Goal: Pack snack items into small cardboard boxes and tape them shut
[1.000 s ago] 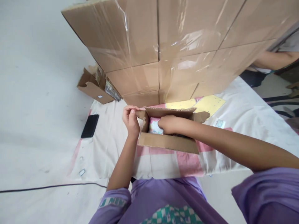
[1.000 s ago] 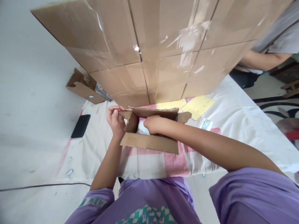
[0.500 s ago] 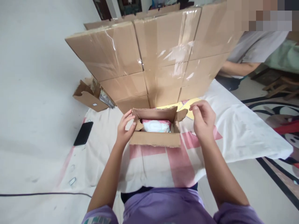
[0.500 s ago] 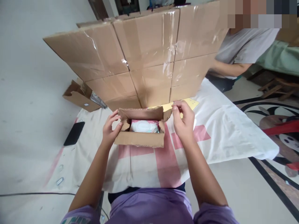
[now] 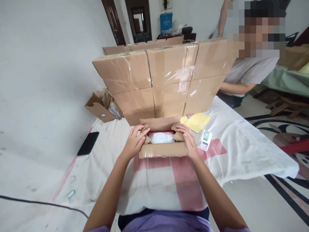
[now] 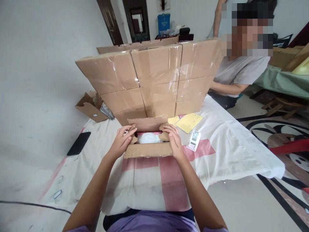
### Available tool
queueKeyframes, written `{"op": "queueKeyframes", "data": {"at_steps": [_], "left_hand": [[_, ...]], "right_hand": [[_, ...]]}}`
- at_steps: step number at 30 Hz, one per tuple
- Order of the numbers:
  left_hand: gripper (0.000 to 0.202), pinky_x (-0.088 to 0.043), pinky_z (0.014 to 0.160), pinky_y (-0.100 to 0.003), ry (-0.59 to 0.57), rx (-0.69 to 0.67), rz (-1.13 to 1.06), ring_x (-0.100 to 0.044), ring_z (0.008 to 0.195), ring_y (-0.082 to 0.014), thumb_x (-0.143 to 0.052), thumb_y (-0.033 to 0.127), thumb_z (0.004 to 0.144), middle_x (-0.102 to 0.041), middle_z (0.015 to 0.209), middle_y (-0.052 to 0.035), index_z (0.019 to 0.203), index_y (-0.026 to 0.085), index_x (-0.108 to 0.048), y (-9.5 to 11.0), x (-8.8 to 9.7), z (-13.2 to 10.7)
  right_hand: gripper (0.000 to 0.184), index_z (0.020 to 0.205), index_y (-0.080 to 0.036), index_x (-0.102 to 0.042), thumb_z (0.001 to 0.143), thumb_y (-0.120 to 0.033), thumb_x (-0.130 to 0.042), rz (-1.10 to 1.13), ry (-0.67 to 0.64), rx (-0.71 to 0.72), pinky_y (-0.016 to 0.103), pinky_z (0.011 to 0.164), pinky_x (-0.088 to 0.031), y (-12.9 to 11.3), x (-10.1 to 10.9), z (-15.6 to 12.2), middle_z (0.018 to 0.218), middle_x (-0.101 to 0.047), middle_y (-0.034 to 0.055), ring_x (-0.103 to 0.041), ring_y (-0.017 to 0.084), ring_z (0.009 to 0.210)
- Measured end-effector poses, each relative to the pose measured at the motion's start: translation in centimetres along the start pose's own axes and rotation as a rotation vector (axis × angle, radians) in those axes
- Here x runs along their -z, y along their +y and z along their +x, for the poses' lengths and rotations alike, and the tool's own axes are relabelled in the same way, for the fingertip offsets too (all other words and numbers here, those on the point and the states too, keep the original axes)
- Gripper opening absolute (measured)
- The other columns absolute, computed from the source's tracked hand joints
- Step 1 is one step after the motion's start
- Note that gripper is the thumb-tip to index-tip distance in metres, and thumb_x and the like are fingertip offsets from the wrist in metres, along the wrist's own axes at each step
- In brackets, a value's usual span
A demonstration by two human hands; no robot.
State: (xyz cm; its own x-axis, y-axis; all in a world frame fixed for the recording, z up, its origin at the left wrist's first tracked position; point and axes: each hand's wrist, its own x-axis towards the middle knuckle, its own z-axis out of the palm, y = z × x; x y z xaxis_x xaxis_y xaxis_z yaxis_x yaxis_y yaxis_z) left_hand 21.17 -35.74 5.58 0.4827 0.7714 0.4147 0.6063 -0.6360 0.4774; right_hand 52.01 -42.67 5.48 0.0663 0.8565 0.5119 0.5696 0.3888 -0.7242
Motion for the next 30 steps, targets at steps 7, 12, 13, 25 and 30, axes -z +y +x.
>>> {"op": "queueKeyframes", "data": {"at_steps": [7, 12, 13, 25, 30], "left_hand": [[0.055, -0.034, 0.118, -0.054, 0.105, -0.133, -0.279, -0.045, 0.136, -0.03, -0.029, 0.049, 0.107, -0.062, 0.148, -0.0083, 0.153, 0.031, -0.053, -2.2, -1.2, -1.9], [0.053, -0.034, 0.119, -0.057, 0.12, -0.195, -0.224, -0.042, 0.145, -0.0329, -0.05, 0.051, 0.101, -0.044, 0.164, -0.0134, 0.148, 0.027, -0.056, -2.1, -2.0, -3.7], [0.058, -0.036, 0.118, -0.057, 0.14, -0.186, -0.221, -0.043, 0.144, -0.0338, -0.057, 0.053, 0.097, -0.044, 0.163, -0.0155, 0.148, 0.025, -0.056, -1.7, -2.3, -3.9], [0.079, -0.056, 0.095, -0.04, 0.409, 0.367, -0.356, -0.057, 0.133, -0.0271, -0.061, 0.029, 0.089, -0.026, 0.173, -0.0109, 0.162, 0.034, -0.031, 2.3, -3.1, -1.5], [0.077, -0.034, 0.122, -0.058, 0.186, 0.068, 0.013, -0.033, 0.155, -0.0331, -0.057, 0.022, 0.084, -0.044, 0.163, -0.0106, 0.159, 0.028, -0.038, 2.2, 0.0, 0.1]], "right_hand": [[0.053, 0.12, -0.017, -0.063, 0.11, -0.035, -0.014, -0.004, -0.07, -0.013, 0.041, 0.122, -0.039, 1.2, 0.0, 2.0, 0.144, -0.062, 0.0166, -0.053, 0.02, 0.141], [0.048, 0.116, -0.024, -0.07, 0.109, -0.049, -0.029, 0.331, 0.005, -0.04, 0.043, 0.128, -0.031, 2.4, -0.8, 1.3, 0.152, -0.058, 0.0077, -0.049, 0.024, 0.146], [0.047, 0.115, -0.027, -0.072, 0.108, -0.051, -0.033, 0.405, 0.028, -0.045, 0.043, 0.129, -0.028, 2.7, -1.0, 1.1, 0.153, -0.058, 0.0047, -0.047, 0.025, 0.148], [0.066, 0.155, -0.033, -0.048, 0.093, -0.052, -0.063, 0.905, 0.075, -0.253, 0.053, 0.131, -0.029, 5.4, -2.6, -1.5, 0.164, -0.046, 0.0015, -0.035, 0.03, 0.157], [0.074, 0.156, -0.032, -0.049, 0.091, -0.061, -0.069, 0.742, 0.038, -0.213, 0.049, 0.132, -0.027, 4.7, -2.5, -1.8, 0.168, -0.039, 0.0009, -0.028, 0.03, 0.16]]}}
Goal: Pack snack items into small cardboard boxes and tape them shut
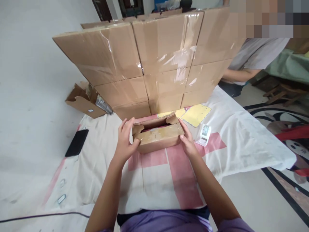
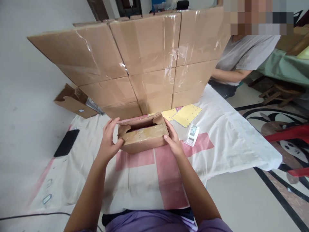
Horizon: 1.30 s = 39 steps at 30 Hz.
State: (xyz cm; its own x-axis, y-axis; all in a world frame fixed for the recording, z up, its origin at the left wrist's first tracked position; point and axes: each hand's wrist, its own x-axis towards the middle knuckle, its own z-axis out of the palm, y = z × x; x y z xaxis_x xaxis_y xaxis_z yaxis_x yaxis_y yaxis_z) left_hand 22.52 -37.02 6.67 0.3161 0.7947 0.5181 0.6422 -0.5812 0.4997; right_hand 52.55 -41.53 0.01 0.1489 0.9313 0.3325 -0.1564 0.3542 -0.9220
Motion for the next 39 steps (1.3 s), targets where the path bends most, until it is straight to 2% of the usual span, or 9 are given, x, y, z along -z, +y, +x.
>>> {"op": "queueKeyframes", "data": {"at_steps": [4, 8, 17, 20, 25, 29, 32, 35, 39], "left_hand": [[0.036, -0.02, 0.126, -0.059, -0.214, -0.105, 0.254, -0.056, 0.136, -0.0298, -0.057, 0.035, 0.098, -0.068, 0.138, -0.0066, 0.132, 0.028, -0.066, 2.1, 1.7, 0.9], [0.063, -0.025, 0.121, -0.065, -0.324, -0.116, 0.425, -0.053, 0.135, -0.039, -0.067, 0.058, 0.091, -0.06, 0.145, -0.015, 0.147, 0.028, -0.06, 4.2, 1.1, 0.7], [0.066, -0.03, 0.118, -0.066, -0.32, -0.141, 0.544, -0.05, 0.135, -0.0427, -0.073, 0.054, 0.088, -0.057, 0.143, -0.0198, 0.146, 0.025, -0.061, 4.0, -0.1, 0.7], [0.066, -0.028, 0.12, -0.063, -0.296, -0.18, 0.544, -0.05, 0.136, -0.0404, -0.072, 0.054, 0.09, -0.056, 0.148, -0.0187, 0.147, 0.025, -0.06, 3.5, 0.2, 0.8], [0.058, -0.031, 0.116, -0.061, -0.171, -0.315, 0.542, -0.052, 0.135, -0.0414, -0.076, 0.043, 0.089, -0.061, 0.145, -0.0176, 0.142, 0.024, -0.062, 5.2, -0.1, 0.8], [0.033, -0.046, 0.079, -0.035, -0.097, -0.564, 0.168, -0.066, 0.086, -0.0218, -0.076, 0.019, 0.086, -0.075, 0.096, -0.0057, 0.117, 0.029, -0.074, 9.5, -4.0, -0.1], [0.019, -0.029, 0.056, -0.031, -0.486, -0.683, -0.133, -0.054, 0.06, -0.0154, -0.063, 0.019, 0.095, -0.065, 0.068, -0.0011, 0.102, 0.03, -0.077, 12.8, -9.5, -0.4], [0.027, -0.03, 0.059, -0.031, -0.729, -0.35, -0.293, -0.06, 0.069, -0.0181, -0.057, 0.031, 0.099, -0.071, 0.083, -0.0069, 0.12, 0.029, -0.074, 15.0, -15.2, 0.4], [0.044, -0.037, 0.066, -0.028, -0.739, 0.189, -0.536, -0.058, 0.071, -0.0167, -0.068, 0.038, 0.092, -0.063, 0.079, -0.0001, 0.133, 0.024, -0.062, 15.7, -20.2, 2.4]], "right_hand": [[0.072, 0.156, -0.034, -0.048, 0.093, -0.062, -0.068, -0.105, -0.004, -0.014, 0.052, 0.131, -0.031, -0.6, 0.0, 0.0, 0.167, -0.041, 0.0013, -0.03, 0.032, 0.159], [0.07, 0.156, -0.035, -0.048, 0.094, -0.062, -0.066, -0.146, -0.009, -0.022, 0.052, 0.13, -0.033, -1.1, 0.0, 0.0, 0.166, -0.043, 0.0019, -0.034, 0.032, 0.157], [0.06, 0.154, -0.037, -0.049, 0.1, -0.058, -0.06, -0.216, -0.018, 0.019, 0.054, 0.122, -0.041, -2.9, 0.3, -0.5, 0.163, -0.046, 0.0046, -0.045, 0.032, 0.149], [0.047, 0.143, -0.034, -0.06, 0.1, -0.054, -0.059, -0.363, 0.137, 0.145, 0.054, 0.11, -0.049, -4.9, 3.2, -1.1, 0.149, -0.058, 0.0081, -0.055, 0.033, 0.138], [0.024, 0.108, -0.024, -0.072, 0.095, -0.041, -0.061, -0.461, 0.602, 0.233, 0.046, 0.092, -0.055, -5.9, 12.1, 0.3, 0.106, -0.072, 0.0072, -0.069, 0.027, 0.104], [0.018, 0.097, -0.022, -0.068, 0.093, -0.036, -0.057, -0.395, 0.721, 0.038, 0.034, 0.074, -0.053, -3.2, 16.3, 2.2, 0.091, -0.069, 0.0044, -0.068, 0.02, 0.085], [0.023, 0.094, -0.023, -0.065, 0.096, -0.042, -0.054, -0.473, 0.714, -0.108, 0.032, 0.067, -0.049, -1.0, 16.2, 2.3, 0.083, -0.067, 0.0031, -0.063, 0.018, 0.072], [0.034, 0.097, -0.023, -0.066, 0.101, -0.051, -0.048, -0.643, 0.602, -0.149, 0.035, 0.072, -0.05, -0.2, 15.2, 1.7, 0.086, -0.07, 0.0044, -0.064, 0.021, 0.077], [0.048, 0.102, -0.023, -0.067, 0.107, -0.058, -0.035, -0.757, 0.481, -0.142, 0.036, 0.076, -0.049, -0.3, 14.8, 1.3, 0.09, -0.072, 0.0057, -0.067, 0.024, 0.085]]}}
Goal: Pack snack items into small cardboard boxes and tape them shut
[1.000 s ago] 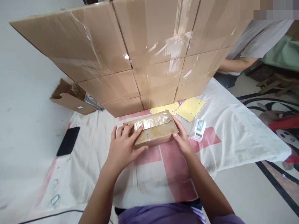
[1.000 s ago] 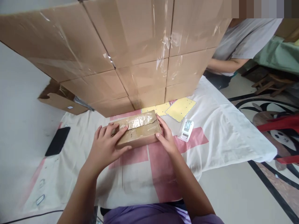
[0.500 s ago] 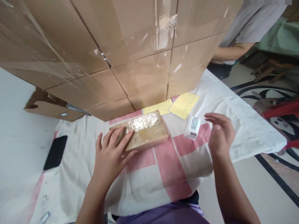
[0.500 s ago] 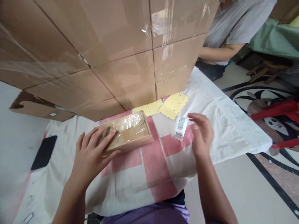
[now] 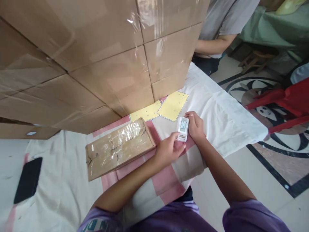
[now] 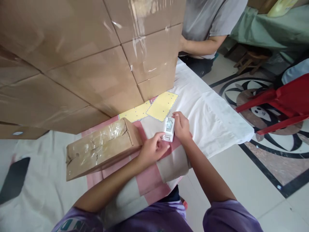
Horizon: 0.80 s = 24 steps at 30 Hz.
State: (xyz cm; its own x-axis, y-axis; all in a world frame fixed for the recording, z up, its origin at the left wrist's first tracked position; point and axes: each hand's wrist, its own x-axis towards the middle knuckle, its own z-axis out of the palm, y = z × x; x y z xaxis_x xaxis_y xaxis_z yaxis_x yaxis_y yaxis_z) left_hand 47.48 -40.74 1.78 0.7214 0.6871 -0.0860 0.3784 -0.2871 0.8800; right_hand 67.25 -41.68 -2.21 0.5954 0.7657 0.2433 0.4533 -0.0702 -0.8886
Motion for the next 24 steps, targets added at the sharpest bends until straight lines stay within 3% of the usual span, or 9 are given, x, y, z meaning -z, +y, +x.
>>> {"op": "queueKeyframes", "data": {"at_steps": [3, 6, 11, 16, 20, 24], "left_hand": [[0.032, -0.036, 0.066, -0.025, 0.043, 0.131, -0.252, -0.051, 0.064, -0.0135, -0.071, 0.036, 0.088, -0.049, 0.066, 0.0064, 0.115, 0.02, -0.065, -0.2, -0.2, 2.0], [0.03, -0.032, 0.061, -0.025, 0.0, 0.226, -0.485, -0.041, 0.057, -0.0107, -0.078, 0.037, 0.08, -0.04, 0.058, 0.0087, 0.099, 0.017, -0.069, 0.3, 0.3, 2.9], [0.047, -0.013, 0.05, -0.025, -0.216, 0.487, -0.775, -0.023, 0.048, -0.0064, -0.08, 0.043, 0.077, -0.034, 0.053, 0.0105, 0.11, 0.011, -0.069, 2.0, 1.9, 3.5], [0.038, -0.004, 0.048, -0.024, -0.285, 0.562, -0.972, -0.012, 0.046, -0.0038, -0.083, 0.04, 0.073, -0.022, 0.054, 0.0133, 0.094, 0.012, -0.067, 2.5, 2.5, 3.8], [0.028, -0.005, 0.048, -0.024, -0.23, 0.591, -1.04, -0.012, 0.046, -0.0038, -0.079, 0.032, 0.076, -0.02, 0.054, 0.0129, 0.093, 0.012, -0.069, 2.3, 1.8, 3.9], [0.03, -0.006, 0.048, -0.025, -0.126, 0.578, -1.041, -0.014, 0.045, -0.0036, -0.082, 0.033, 0.071, -0.021, 0.051, 0.0132, 0.086, 0.012, -0.069, 2.4, 0.7, 3.7]], "right_hand": [[0.054, 0.102, -0.024, -0.067, 0.11, -0.058, -0.027, -0.075, -0.056, 0.033, 0.037, 0.076, -0.046, 0.1, 0.0, 0.1, 0.09, -0.072, 0.0058, -0.066, 0.024, 0.084], [0.059, 0.096, -0.024, -0.068, 0.111, -0.057, -0.021, -0.15, -0.066, 0.054, 0.038, 0.077, -0.044, 0.1, 0.0, 0.1, 0.09, -0.071, 0.0063, -0.064, 0.025, 0.085], [0.062, 0.093, -0.025, -0.068, 0.111, -0.058, -0.02, -0.16, -0.067, 0.067, 0.039, 0.077, -0.042, -0.1, 0.0, 0.1, 0.086, -0.07, 0.0065, -0.062, 0.026, 0.085], [0.063, 0.089, -0.025, -0.067, 0.11, -0.059, -0.018, -0.175, -0.065, 0.07, 0.039, 0.074, -0.042, -0.1, 0.0, 0.1, 0.081, -0.067, 0.0062, -0.061, 0.026, 0.08], [0.063, 0.087, -0.026, -0.065, 0.11, -0.06, -0.018, -0.18, -0.072, 0.068, 0.039, 0.073, -0.041, -0.1, 0.0, 0.2, 0.079, -0.065, 0.006, -0.059, 0.026, 0.078], [0.063, 0.085, -0.026, -0.064, 0.11, -0.06, -0.018, -0.178, -0.073, 0.062, 0.038, 0.074, -0.04, -0.1, 0.0, 0.2, 0.079, -0.065, 0.0059, -0.059, 0.025, 0.078]]}}
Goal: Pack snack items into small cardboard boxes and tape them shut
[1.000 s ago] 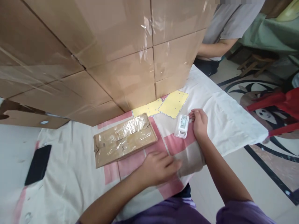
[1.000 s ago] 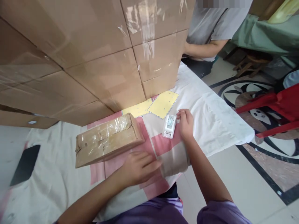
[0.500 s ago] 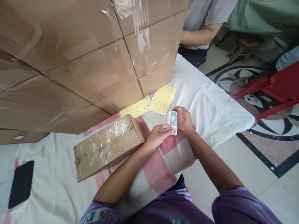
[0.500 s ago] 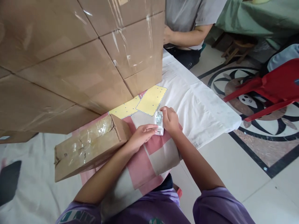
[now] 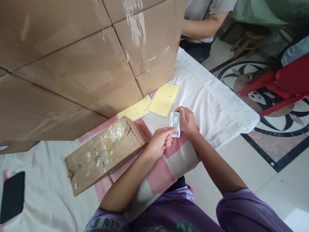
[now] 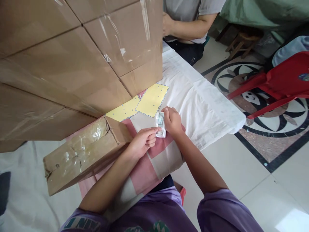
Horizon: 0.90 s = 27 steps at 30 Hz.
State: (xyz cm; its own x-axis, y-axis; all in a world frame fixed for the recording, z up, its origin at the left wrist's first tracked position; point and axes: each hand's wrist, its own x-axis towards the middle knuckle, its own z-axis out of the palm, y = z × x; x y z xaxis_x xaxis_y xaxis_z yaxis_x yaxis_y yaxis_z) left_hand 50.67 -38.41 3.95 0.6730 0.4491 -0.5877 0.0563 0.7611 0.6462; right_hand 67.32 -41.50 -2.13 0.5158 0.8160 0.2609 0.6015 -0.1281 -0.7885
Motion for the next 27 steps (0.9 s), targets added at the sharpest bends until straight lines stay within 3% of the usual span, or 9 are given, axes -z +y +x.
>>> {"op": "queueKeyframes", "data": {"at_steps": [9, 18, 27], "left_hand": [[0.032, -0.01, 0.048, -0.026, 0.113, -0.064, 0.01, -0.022, 0.043, -0.0045, -0.083, 0.038, 0.065, -0.027, 0.046, 0.0123, 0.077, 0.013, -0.067, -0.9, -1.0, 0.0], [0.033, -0.014, 0.05, -0.026, 0.134, -0.114, 0.012, -0.026, 0.046, -0.0044, -0.082, 0.04, 0.069, -0.033, 0.048, 0.01, 0.085, 0.013, -0.073, -1.1, -2.2, -0.9], [0.033, -0.014, 0.049, -0.025, 0.227, -0.111, 0.014, -0.024, 0.045, -0.0044, -0.081, 0.043, 0.069, -0.035, 0.046, 0.0095, 0.079, 0.013, -0.072, -4.3, -1.5, -1.7]], "right_hand": [[0.063, 0.085, -0.025, -0.064, 0.11, -0.061, -0.018, 0.019, -0.014, -0.026, 0.037, 0.07, -0.041, -0.2, 0.0, 0.1, 0.08, -0.067, 0.0058, -0.061, 0.024, 0.076], [0.067, 0.083, -0.024, -0.067, 0.109, -0.063, -0.019, 0.031, 0.001, -0.05, 0.036, 0.068, -0.041, -0.3, -0.1, 0.0, 0.078, -0.069, 0.0061, -0.062, 0.023, 0.072], [0.066, 0.084, -0.024, -0.069, 0.11, -0.062, -0.02, 0.042, 0.001, -0.051, 0.035, 0.07, -0.042, -0.2, -0.1, 0.1, 0.078, -0.068, 0.0054, -0.062, 0.022, 0.072]]}}
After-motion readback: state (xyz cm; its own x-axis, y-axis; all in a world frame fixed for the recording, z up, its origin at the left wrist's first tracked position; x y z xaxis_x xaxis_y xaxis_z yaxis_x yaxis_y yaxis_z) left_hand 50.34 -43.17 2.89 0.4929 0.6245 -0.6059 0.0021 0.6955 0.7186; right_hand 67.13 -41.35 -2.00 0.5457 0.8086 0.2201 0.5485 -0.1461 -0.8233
